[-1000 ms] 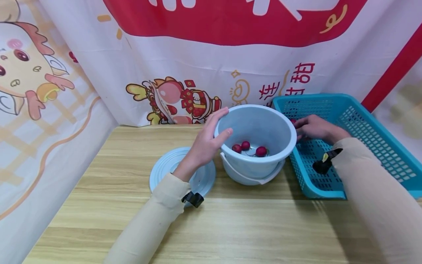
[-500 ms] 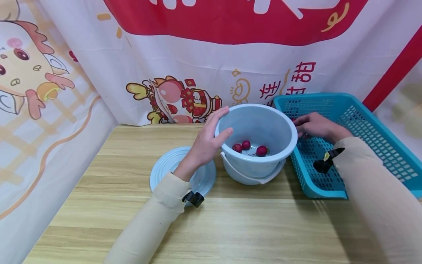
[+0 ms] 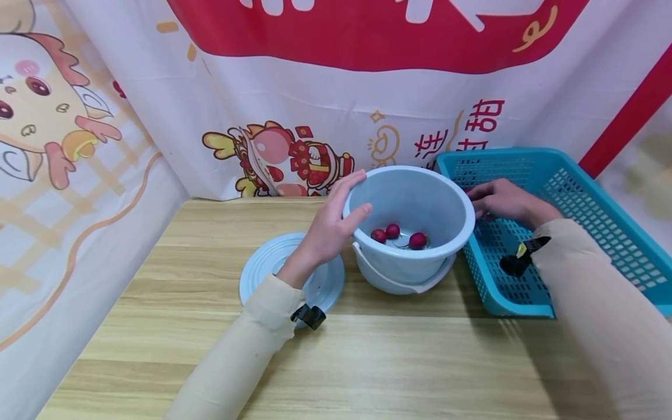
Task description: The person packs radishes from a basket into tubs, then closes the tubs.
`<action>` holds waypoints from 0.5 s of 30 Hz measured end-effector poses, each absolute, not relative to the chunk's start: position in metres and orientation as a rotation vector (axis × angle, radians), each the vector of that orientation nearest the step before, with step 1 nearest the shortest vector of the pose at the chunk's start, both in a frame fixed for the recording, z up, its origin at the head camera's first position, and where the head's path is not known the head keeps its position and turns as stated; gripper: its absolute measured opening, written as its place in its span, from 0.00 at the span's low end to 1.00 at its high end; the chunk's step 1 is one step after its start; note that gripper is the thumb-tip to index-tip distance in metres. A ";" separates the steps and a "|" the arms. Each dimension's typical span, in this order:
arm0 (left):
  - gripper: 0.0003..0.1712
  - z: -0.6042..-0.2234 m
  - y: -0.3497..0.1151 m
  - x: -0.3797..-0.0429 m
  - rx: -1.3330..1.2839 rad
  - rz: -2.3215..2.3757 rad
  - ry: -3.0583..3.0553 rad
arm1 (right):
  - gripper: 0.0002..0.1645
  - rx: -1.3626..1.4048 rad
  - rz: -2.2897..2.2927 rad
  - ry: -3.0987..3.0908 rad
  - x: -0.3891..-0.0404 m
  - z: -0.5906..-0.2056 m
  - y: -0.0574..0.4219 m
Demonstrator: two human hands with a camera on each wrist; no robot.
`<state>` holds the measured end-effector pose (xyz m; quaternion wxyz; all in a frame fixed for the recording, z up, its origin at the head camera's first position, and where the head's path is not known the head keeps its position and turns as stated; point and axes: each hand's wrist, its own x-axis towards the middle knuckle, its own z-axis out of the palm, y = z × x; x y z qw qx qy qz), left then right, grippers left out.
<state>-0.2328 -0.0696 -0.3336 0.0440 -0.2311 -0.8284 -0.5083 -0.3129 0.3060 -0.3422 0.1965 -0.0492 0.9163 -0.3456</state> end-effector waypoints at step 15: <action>0.38 -0.334 -0.071 -0.232 -0.716 -1.555 -2.530 | 0.35 -0.028 -1.135 2.718 -0.308 -0.329 0.298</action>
